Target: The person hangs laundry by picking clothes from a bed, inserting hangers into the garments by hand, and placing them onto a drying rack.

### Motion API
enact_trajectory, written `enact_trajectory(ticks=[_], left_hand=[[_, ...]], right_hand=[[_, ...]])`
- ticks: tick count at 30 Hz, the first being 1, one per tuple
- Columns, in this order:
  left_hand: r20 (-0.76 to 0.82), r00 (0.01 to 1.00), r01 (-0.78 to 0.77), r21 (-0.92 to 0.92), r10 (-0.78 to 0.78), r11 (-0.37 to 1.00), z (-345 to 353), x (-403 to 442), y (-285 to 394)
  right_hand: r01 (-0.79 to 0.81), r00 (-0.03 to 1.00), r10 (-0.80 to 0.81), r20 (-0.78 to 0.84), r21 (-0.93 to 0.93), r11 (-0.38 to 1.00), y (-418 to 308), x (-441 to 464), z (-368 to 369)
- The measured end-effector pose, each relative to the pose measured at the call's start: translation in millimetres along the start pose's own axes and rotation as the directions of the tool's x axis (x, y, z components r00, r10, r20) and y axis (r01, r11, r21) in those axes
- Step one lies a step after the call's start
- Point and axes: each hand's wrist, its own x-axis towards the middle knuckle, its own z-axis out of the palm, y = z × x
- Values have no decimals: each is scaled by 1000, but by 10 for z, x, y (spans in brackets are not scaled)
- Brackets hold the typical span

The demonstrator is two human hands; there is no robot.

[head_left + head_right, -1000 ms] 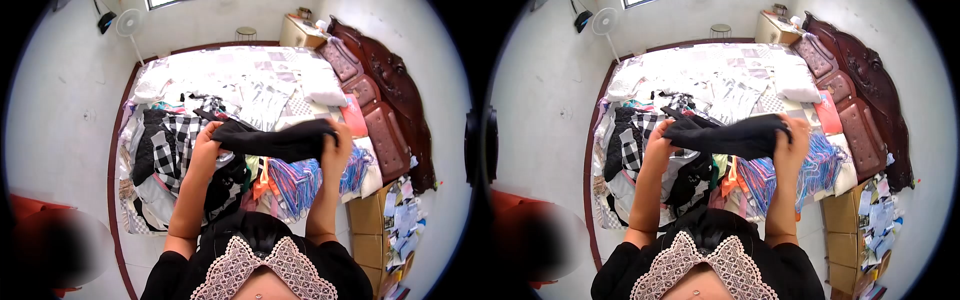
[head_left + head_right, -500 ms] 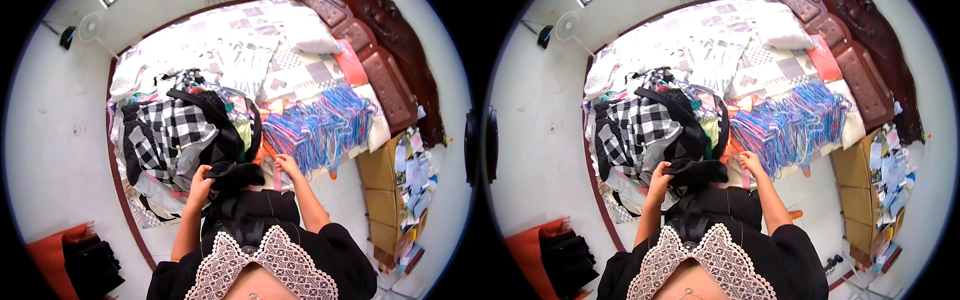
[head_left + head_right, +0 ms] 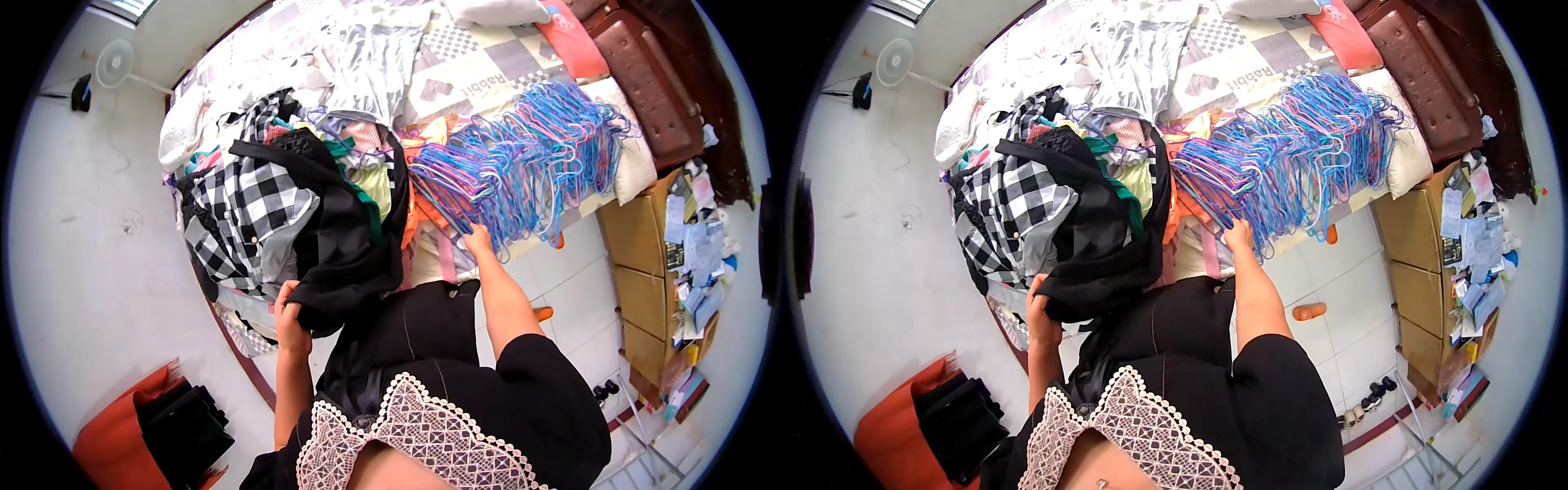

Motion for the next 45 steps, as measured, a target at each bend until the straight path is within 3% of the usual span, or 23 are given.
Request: enact_trajectory(ticks=[5, 7, 8, 9, 11, 15, 17, 21, 25, 27, 30, 32, 34, 35, 37, 39, 40, 41, 43, 45], left_hand=[[-96, 994, 61, 63, -55, 996, 60, -44, -18], [-108, 992, 81, 99, -70, 992, 95, -33, 11], [-103, 992, 89, 120, -77, 989, 121, -18, 32], [-97, 992, 97, 141, -83, 985, 151, 2, 50], [-94, 995, 59, 169, -43, 984, 173, 134, 64], [-25, 998, 66, 91, -64, 994, 398, 477, 326], [47, 997, -57, 80, 53, 995, 432, 711, 315], [62, 992, -116, 99, 110, 988, 578, 1089, 435], [0, 975, -220, 179, 224, 959, 723, 1393, 405], [-84, 923, -315, 398, 376, 862, 854, 1419, 384], [-40, 891, -314, 666, 453, 676, 1175, 1057, 611], [165, 756, -565, 654, 634, 503, 1304, 947, 487], [383, 611, -760, 528, 693, 378, 1441, 724, 391], [505, 555, -817, 478, 661, 322, 1467, 596, 370], [535, 605, -789, 502, 590, 354, 1484, 378, 391], [448, 513, -840, 437, 732, 321, 1404, 345, 503], [396, 520, -823, 470, 757, 320, 1348, 350, 543], [343, 535, -794, 518, 772, 319, 1297, 386, 564], [219, 581, -677, 665, 784, 316, 1210, 449, 650], [100, 558, -599, 736, 824, 316, 1149, 643, 629]], right_hand=[[-44, 994, 43, 97, 2, 999, 27, 203, 149], [-40, 983, 77, -168, 211, 977, -90, 96, 153], [77, 958, -17, -287, 198, 977, -144, -4, 145], [92, 956, -32, -291, 198, 976, -214, -113, 72], [223, 968, -193, -163, 191, 956, -350, -307, -91], [418, 903, -388, -184, 175, 891, -532, -569, -367], [619, 786, -548, -287, 377, 690, -749, -790, -754], [389, 841, -540, -36, 734, 556, -1191, -1443, -1764], [522, 748, -655, -105, 703, 483, -1449, -1944, -2333], [576, 696, -712, -89, 661, 481, -1522, -2117, -2411], [467, 756, -653, -32, 725, 506, -1667, -2300, -2182], [468, 780, -621, -74, 728, 501, -1773, -2344, -1935], [388, 843, -535, -63, 760, 522, -1962, -2385, -1731], [297, 862, -503, -66, 869, 395, -2113, -2432, -1676], [268, 867, -472, -158, 947, 177, -2191, -2349, -1581], [340, 850, -440, -291, 940, 35, -2362, -2393, -1735], [407, 826, -416, -381, 913, -27, -2459, -2435, -1816], [419, 817, -425, -389, 907, -25, -2526, -2487, -1929], [423, 738, -506, -447, 890, -170, -2610, -2580, -2190], [418, 706, -535, -465, 882, -217, -2697, -2617, -2380]])
